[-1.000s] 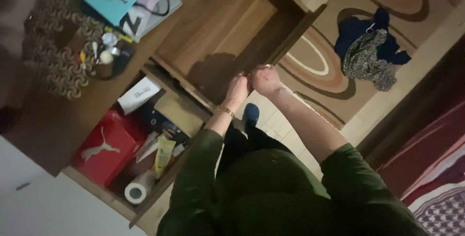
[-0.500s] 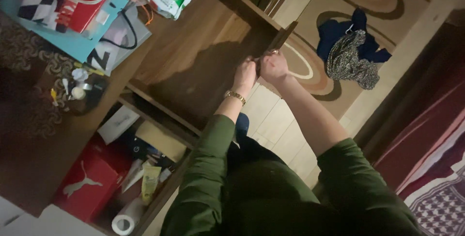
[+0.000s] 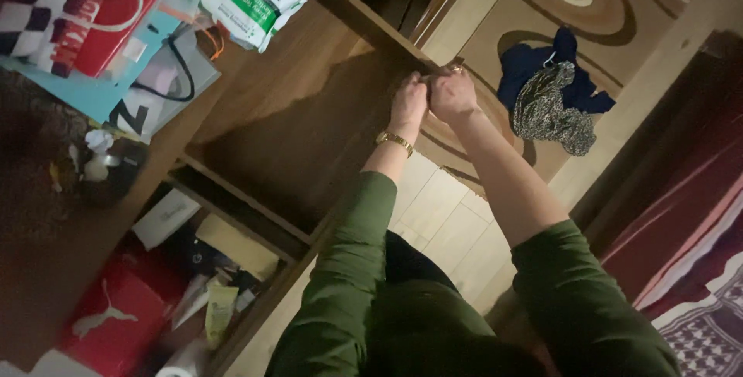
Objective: The person wipes a wooden shelf surface with a white tissue, moving items aside and returning them. They repeatedly wipe different sections of the shelf while handling small objects such as a black case and a white ball.
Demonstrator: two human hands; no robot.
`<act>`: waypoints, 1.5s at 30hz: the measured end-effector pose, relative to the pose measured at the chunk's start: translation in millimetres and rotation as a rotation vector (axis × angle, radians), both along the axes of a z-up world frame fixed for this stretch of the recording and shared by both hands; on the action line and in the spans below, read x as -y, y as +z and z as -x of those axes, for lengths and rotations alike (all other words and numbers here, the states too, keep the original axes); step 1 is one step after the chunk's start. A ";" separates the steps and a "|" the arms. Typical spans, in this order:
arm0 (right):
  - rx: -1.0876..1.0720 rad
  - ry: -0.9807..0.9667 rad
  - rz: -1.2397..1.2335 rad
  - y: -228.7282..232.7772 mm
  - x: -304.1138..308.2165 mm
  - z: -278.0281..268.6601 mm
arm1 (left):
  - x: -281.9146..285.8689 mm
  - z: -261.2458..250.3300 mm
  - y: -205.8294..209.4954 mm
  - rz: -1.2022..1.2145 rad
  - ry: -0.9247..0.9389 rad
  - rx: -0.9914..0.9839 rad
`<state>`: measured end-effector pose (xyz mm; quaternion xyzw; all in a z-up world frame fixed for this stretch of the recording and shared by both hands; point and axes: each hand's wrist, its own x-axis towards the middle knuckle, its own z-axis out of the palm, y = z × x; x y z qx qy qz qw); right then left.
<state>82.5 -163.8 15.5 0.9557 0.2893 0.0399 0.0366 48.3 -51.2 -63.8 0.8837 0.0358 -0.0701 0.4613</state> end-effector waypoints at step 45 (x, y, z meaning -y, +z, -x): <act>0.268 0.286 0.049 -32.5 -291.4 408.1 | -294.4 464.0 75.6 -0.242 0.077 -0.041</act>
